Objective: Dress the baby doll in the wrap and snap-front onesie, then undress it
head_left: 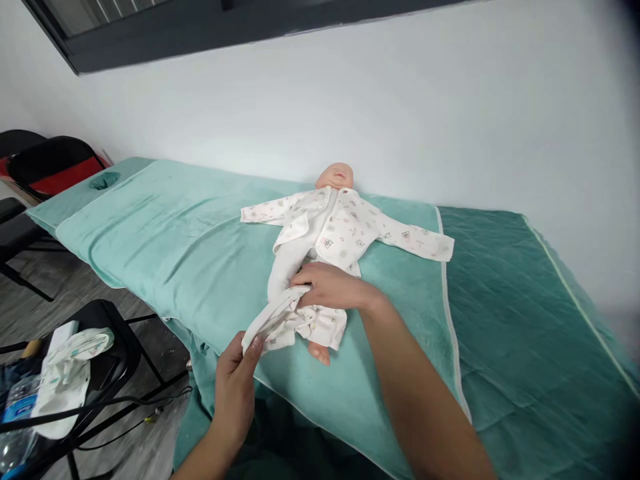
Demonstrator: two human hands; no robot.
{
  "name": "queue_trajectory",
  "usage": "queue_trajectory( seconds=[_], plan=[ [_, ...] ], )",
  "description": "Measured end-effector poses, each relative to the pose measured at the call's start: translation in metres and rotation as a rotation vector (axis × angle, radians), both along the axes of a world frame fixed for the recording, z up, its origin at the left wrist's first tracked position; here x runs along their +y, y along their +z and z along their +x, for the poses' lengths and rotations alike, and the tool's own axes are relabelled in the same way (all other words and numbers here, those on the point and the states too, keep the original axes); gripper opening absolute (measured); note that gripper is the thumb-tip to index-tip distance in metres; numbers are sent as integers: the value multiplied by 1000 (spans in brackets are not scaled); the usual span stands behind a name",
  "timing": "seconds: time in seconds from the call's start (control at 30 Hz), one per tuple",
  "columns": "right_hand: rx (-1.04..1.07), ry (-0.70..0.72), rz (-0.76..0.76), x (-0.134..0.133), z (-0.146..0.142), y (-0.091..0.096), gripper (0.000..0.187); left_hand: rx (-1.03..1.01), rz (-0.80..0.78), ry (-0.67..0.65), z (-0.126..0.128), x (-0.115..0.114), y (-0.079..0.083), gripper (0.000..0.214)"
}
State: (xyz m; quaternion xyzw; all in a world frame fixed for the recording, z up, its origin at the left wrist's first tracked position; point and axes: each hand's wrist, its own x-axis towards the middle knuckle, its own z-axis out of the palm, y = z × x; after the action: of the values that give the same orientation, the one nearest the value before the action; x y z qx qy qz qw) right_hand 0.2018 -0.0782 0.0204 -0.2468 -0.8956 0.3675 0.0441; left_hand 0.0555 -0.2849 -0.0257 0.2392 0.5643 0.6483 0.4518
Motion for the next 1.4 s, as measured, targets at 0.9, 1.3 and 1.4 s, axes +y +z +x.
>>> queue_trajectory(
  seconds=[0.9, 1.3, 1.4],
  plan=[
    [265, -142, -262, -13, 11, 21, 10, 345, 104, -323, -3, 65, 5, 61],
    [208, -176, -282, -15, 10, 22, 30, 206, 141, -252, -29, 86, 6, 24],
    [80, -106, -266, -18, 6, 26, 39, 178, 184, -214, -26, 91, 3, 21]
  ],
)
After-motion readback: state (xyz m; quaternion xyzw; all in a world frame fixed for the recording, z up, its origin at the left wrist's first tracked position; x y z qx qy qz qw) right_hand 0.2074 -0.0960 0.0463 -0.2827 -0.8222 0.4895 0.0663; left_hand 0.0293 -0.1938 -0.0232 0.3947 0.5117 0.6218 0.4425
